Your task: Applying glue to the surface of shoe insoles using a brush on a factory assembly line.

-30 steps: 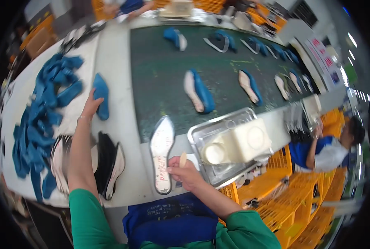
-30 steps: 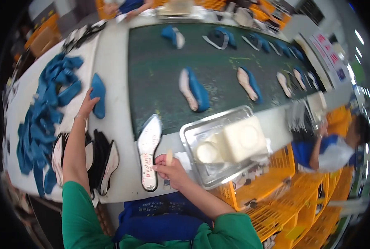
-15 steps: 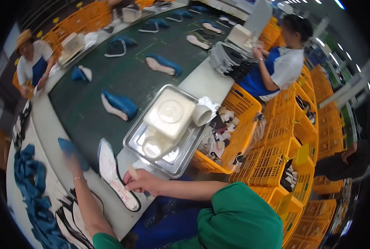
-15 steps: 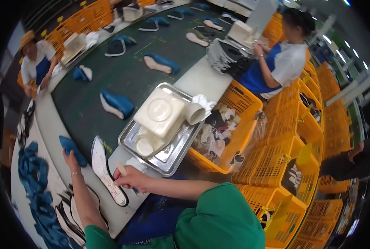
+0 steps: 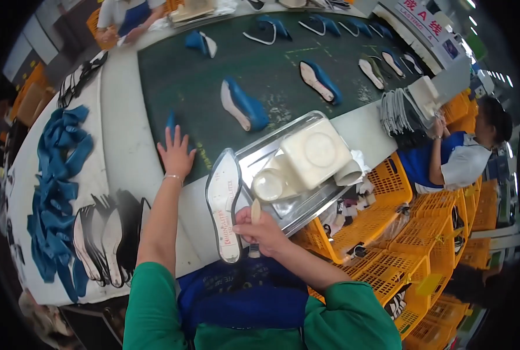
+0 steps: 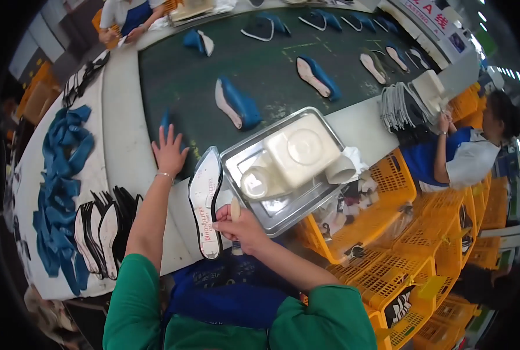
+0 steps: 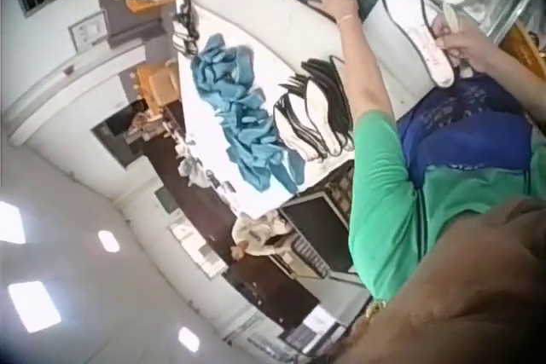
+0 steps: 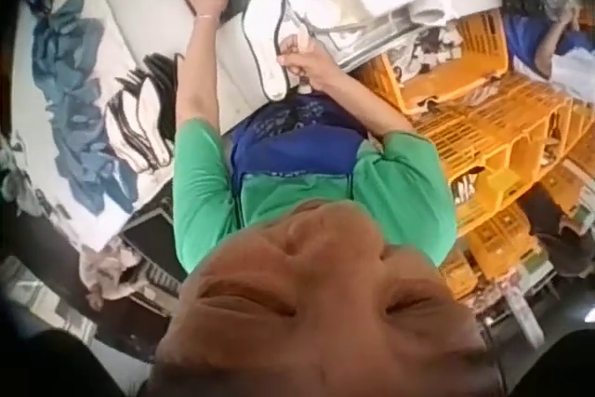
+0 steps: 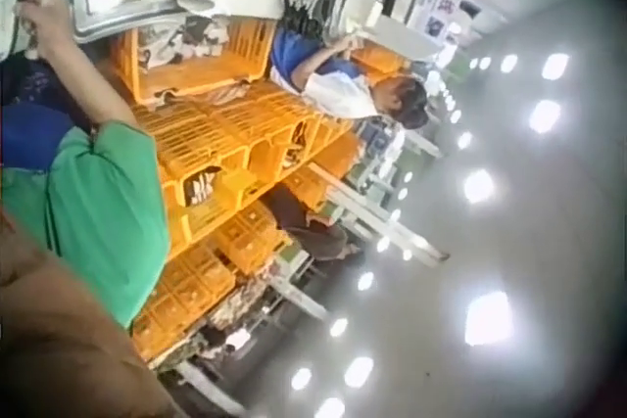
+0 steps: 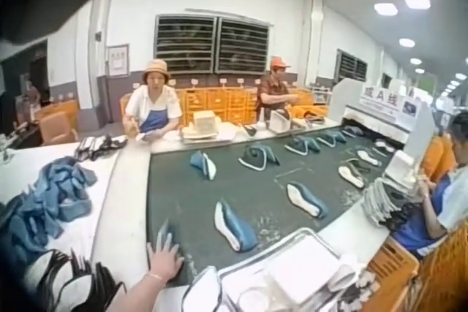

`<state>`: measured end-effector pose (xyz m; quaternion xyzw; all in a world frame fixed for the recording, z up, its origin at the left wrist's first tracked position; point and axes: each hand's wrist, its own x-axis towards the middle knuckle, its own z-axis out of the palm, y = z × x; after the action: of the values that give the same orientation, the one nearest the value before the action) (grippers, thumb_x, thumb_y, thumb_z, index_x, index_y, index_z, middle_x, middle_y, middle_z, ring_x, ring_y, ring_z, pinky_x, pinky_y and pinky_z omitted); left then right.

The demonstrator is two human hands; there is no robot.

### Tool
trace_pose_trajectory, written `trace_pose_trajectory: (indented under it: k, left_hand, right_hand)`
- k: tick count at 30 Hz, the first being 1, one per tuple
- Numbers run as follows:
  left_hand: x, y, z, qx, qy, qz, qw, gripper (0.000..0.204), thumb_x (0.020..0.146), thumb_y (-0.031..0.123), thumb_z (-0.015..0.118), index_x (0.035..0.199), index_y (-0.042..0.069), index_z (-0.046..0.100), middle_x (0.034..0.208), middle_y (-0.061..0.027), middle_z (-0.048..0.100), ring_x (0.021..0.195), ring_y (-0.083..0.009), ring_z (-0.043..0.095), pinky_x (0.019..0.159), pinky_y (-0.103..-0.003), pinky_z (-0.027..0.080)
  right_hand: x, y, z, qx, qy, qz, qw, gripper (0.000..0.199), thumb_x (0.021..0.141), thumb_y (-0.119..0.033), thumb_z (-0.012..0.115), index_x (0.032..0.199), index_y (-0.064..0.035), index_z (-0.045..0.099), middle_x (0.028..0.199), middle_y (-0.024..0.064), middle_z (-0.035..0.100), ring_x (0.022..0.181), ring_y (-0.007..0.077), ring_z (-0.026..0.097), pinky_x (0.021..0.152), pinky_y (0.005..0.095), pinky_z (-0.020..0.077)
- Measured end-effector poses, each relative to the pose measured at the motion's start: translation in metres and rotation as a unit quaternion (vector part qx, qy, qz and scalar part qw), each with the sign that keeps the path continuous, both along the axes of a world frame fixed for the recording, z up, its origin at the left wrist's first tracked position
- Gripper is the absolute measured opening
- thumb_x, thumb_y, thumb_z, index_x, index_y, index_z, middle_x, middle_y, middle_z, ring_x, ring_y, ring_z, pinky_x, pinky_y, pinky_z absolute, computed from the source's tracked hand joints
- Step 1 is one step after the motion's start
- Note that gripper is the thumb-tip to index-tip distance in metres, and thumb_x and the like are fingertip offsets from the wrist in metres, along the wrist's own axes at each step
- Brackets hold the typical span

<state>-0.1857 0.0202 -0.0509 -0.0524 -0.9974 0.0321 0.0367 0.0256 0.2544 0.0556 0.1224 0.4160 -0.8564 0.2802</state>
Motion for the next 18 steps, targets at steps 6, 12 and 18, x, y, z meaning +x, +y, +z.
trace_pose_trajectory:
  k: [6,12,18]
  left_hand:
    - [0.004,-0.019,0.0,0.149,0.133,0.043,0.979,0.046,0.076,0.032,0.073,0.115,0.01,0.061,0.147,-0.0122,0.038,0.14,-0.0361,0.029,0.104,-0.058,0.034]
    - [0.032,-0.023,0.015,0.121,0.031,0.116,0.985,0.061,0.078,0.037,0.071,0.131,0.014,0.054,0.153,-0.0077,0.03,0.144,-0.0337,0.021,0.1,-0.065,0.033]
    - [0.139,-0.023,0.009,0.357,0.035,0.048,0.932,0.054,0.086,0.029,0.062,0.134,0.009,0.048,0.149,-0.0174,0.035,0.14,-0.0354,0.03,0.099,-0.064,0.035]
  right_hand:
    - [0.004,-0.004,-0.011,0.054,-0.018,-0.05,0.997,0.028,0.074,0.0,0.071,0.094,-0.0051,0.053,0.075,0.0007,0.053,0.053,0.0083,0.046,0.044,0.0206,0.0348]
    - [0.012,-0.008,-0.013,0.08,0.035,0.008,0.996,0.019,0.08,-0.005,0.064,0.096,-0.0022,0.056,0.068,0.0,0.055,0.047,0.0058,0.046,0.039,0.0191,0.0368]
    - [0.0,-0.02,-0.024,0.033,0.059,0.068,0.995,0.009,0.089,-0.006,0.055,0.098,-0.0063,0.053,0.066,-0.0018,0.053,0.049,0.0037,0.047,0.04,0.0168,0.0387]
